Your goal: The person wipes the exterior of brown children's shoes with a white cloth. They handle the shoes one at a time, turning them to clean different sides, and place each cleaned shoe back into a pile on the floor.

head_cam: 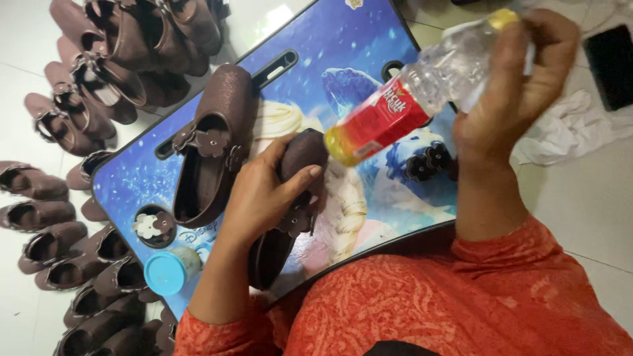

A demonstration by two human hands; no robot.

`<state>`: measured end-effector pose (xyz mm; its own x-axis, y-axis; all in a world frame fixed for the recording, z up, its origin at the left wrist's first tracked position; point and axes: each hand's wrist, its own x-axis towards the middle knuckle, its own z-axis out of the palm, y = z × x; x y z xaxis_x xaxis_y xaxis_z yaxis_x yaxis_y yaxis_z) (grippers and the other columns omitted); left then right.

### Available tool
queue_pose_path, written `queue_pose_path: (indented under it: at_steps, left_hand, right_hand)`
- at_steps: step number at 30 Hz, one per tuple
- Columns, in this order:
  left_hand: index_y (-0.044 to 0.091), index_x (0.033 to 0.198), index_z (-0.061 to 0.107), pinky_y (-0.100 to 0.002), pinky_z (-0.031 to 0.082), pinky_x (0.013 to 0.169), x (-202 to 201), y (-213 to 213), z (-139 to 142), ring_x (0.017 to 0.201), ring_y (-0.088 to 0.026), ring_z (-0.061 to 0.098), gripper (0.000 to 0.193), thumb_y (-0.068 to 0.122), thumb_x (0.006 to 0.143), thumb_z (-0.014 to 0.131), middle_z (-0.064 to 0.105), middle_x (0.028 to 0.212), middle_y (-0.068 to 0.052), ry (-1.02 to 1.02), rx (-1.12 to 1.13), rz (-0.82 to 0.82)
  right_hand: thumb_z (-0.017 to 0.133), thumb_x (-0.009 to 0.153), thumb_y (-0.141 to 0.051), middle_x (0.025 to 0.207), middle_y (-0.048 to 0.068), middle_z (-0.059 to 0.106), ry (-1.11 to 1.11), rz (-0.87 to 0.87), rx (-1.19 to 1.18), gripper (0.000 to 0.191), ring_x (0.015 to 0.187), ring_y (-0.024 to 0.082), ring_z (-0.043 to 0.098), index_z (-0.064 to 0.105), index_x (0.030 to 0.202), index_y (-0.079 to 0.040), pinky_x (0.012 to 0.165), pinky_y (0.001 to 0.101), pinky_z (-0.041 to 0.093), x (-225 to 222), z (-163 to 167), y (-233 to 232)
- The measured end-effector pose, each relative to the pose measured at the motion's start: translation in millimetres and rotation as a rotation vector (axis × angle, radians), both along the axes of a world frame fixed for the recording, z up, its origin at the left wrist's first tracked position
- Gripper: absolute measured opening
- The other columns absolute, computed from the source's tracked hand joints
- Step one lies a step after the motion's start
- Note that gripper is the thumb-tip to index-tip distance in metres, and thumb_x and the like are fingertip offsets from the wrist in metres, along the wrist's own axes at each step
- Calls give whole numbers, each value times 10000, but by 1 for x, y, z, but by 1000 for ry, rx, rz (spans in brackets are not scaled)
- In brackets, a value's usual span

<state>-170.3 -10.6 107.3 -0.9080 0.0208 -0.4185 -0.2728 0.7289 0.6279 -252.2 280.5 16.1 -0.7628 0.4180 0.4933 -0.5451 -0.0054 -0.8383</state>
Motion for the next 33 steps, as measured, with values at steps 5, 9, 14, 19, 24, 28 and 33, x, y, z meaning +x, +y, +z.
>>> queue_pose_path:
  at_steps: [5,9,14,19,24,28,33]
  left_hand:
    - [63,1326,642,-330,583,870,36,-4,14,1009,-240,776,538,230,839,798,769,1126,-140,306,157,70]
    - [22,1333,625,-309,590,920,75,-1,18,1061,-204,737,535,67,833,810,745,1221,-133,482,365,163]
    - [15,1351,585,-332,581,1038,99,5,25,1192,-231,733,514,1,880,791,717,1309,-156,617,450,154]
    - [17,1382,560,-359,547,1125,103,12,14,1296,-259,684,513,-20,915,769,669,1384,-178,676,568,131]
    - [24,1367,579,-367,528,1136,97,16,6,1287,-283,682,546,-15,874,809,676,1370,-158,739,509,88]
    - [23,1359,583,-364,522,1120,93,17,7,1276,-284,674,561,-19,844,801,675,1356,-145,730,487,55]
    - [37,1364,593,-362,535,1121,90,19,7,1276,-271,686,539,-7,875,816,689,1355,-119,767,471,75]
  right_hand:
    - [753,1110,-158,1235,142,599,292,-157,609,304,1028,226,647,552,1311,-48,863,348,542,16,35,-8]
    - [819,1072,-103,1227,182,616,289,44,827,293,1082,299,665,597,1239,-9,900,361,576,31,59,-36]
    - [742,1092,-2,1217,146,635,264,107,869,158,1080,224,654,704,1245,8,913,294,564,31,82,-40]
    - [779,1058,5,1092,141,640,184,-35,932,136,953,218,631,753,1191,19,801,303,540,49,93,-32]
    - [774,992,9,1096,126,643,219,144,881,132,973,222,671,735,1118,0,808,314,570,71,123,-51]
    - [784,823,-17,1026,126,626,312,475,832,187,942,285,671,726,1001,-14,812,371,578,81,146,-67]
    - [835,811,-14,1058,125,616,478,554,812,270,962,329,671,720,1055,-3,828,370,582,78,135,-83]
